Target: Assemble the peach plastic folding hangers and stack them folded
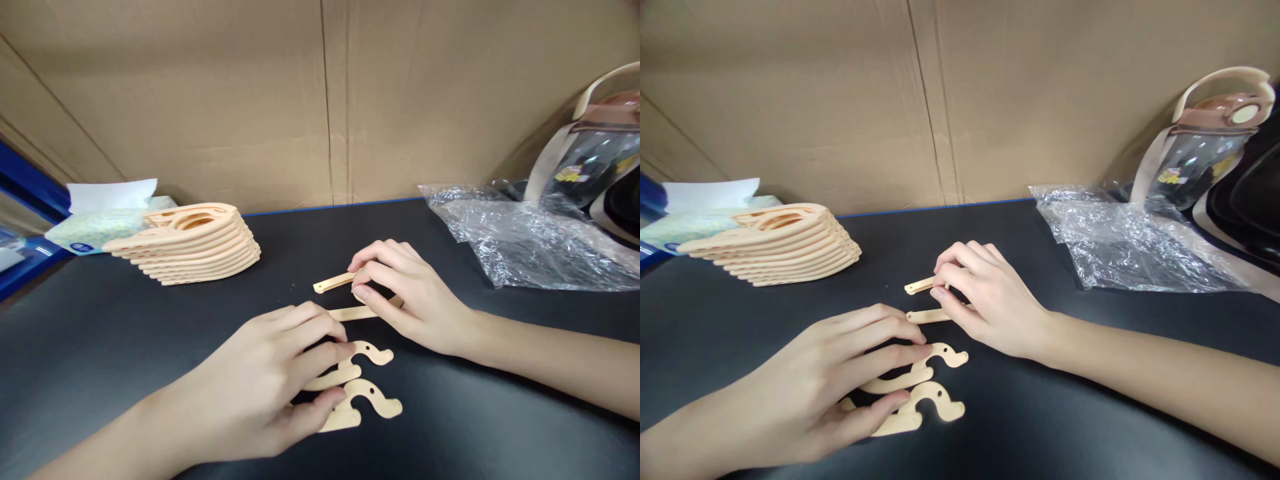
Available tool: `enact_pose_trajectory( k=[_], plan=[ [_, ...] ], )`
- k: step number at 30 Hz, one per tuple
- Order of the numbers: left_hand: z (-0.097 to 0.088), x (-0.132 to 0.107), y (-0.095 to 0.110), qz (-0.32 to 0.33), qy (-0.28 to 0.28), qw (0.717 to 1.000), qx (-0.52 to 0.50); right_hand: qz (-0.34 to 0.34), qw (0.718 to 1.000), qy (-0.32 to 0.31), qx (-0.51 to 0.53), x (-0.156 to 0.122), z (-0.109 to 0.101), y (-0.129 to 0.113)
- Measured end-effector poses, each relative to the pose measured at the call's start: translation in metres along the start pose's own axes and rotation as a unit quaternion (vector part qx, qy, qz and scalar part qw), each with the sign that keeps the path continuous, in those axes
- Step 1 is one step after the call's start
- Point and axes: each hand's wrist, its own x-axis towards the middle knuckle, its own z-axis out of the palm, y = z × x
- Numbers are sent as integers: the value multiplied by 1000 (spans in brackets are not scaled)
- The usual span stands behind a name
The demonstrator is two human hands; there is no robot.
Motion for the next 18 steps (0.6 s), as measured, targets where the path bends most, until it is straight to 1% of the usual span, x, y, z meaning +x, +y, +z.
enact_pose_trajectory(
  k=[4, 9, 15, 18],
  plan=[
    [0, 0, 0, -5, -3, 1000, 5, -7, 1000, 3, 0, 0, 1, 1],
    [1, -1, 1, -8, -8, 999, 34, -16, 1000, 4, 1, 0, 1, 1],
    [4, -3, 0, 20, 15, 993, 113, -27, 1000, 1, 10, 1, 0, 0],
    [6, -3, -2, 32, 16, 988, 153, -32, 999, 0, 13, 0, 0, 0]
  ],
)
